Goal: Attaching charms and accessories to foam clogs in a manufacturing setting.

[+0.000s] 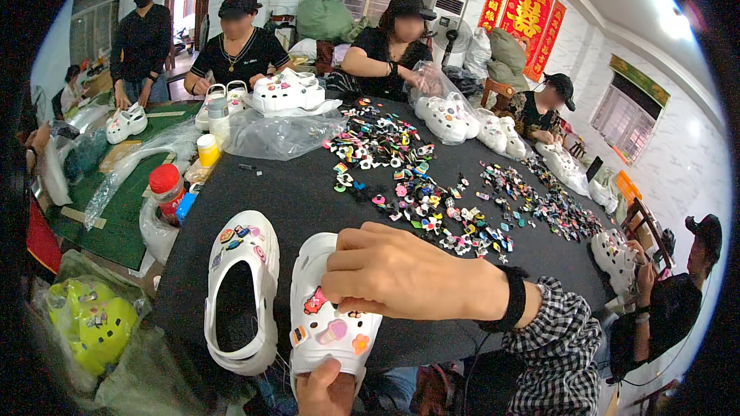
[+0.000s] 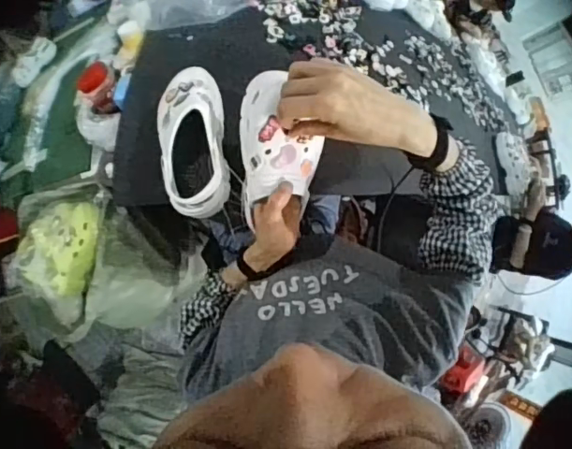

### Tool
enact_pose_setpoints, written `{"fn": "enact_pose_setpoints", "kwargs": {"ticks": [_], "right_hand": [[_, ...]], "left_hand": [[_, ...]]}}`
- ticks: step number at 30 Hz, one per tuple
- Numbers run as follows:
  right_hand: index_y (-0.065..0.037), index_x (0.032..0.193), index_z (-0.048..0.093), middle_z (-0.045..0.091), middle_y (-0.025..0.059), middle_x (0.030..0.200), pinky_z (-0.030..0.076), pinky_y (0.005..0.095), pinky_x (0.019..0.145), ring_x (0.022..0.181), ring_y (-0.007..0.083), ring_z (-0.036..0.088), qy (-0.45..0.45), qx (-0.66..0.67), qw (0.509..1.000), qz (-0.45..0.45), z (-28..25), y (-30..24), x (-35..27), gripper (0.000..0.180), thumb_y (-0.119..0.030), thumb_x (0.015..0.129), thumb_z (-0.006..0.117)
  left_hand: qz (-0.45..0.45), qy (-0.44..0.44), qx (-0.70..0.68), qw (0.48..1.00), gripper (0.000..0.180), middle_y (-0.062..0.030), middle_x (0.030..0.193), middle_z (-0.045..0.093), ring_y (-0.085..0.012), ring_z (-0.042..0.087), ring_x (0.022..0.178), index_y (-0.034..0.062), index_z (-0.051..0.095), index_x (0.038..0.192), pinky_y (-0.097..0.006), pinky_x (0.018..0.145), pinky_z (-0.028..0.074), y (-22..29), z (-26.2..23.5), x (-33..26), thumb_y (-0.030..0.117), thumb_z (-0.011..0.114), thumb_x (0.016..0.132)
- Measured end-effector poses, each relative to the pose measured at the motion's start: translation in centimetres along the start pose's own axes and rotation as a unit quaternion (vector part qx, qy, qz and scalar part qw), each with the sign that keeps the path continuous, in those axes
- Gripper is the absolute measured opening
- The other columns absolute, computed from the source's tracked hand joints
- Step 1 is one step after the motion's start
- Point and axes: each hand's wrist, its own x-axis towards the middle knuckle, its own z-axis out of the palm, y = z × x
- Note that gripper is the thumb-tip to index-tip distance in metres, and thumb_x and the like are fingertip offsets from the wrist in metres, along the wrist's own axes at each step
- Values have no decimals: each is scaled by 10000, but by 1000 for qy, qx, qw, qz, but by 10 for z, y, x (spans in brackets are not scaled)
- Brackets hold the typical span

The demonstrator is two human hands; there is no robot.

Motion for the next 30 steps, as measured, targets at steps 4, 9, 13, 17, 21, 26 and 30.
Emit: {"fn": "enact_pose_setpoints", "kwargs": {"ticks": [4,9,13,17,21,26,30], "right_hand": [[-88,829,568,549,36,821,427,363,735,847,236,531,0,3,1000,12,0,-4,-1,167,-185,776,693],[-93,829,580,558,36,825,428,359,734,850,228,537,-40,-18,998,41,-2,-6,-7,150,-190,784,685],[-94,825,582,557,28,815,426,360,737,844,220,538,-41,-25,998,43,-3,-10,-9,142,-187,786,682],[-85,829,570,554,40,870,421,368,737,867,223,530,-64,-61,994,59,-3,-11,-8,182,-183,760,708],[-78,999,566,537,107,1034,435,392,813,986,267,525,-83,-52,992,82,-8,-10,1,357,-182,713,752],[-8,1383,332,425,237,1296,373,405,1040,1246,374,427,-94,47,988,110,-8,13,5,832,-179,701,777],[43,1385,323,435,232,1273,411,383,995,1206,372,460,-192,164,958,137,1,33,1,825,-175,719,760]], "left_hand": [[-43,16,-122,991,185,-17,994,612,-169,580,877,25,621,1069,-280,779,452,5,7,0,123,577,919],[-95,30,-274,957,223,-20,1049,609,-170,581,932,31,606,1114,-283,814,452,12,14,2,111,596,906],[-152,11,-249,956,388,-43,1211,566,-188,557,1075,35,525,1257,-313,909,443,0,3,1,84,624,885],[-208,58,-217,952,445,-65,1282,531,-213,534,1157,32,460,1326,-334,959,433,-3,9,1,58,594,902],[-86,-23,-301,950,554,-118,1352,451,-235,470,1232,23,318,1403,-382,1035,380,-18,11,6,46,544,898],[-98,-16,-292,951,573,-105,1354,450,-216,496,1193,39,321,1412,-354,979,431,-16,11,2,-15,548,889],[-122,-28,-249,961,477,-83,1338,494,-224,502,1221,33,417,1368,-330,980,423,-3,9,2,33,570,916]]}}
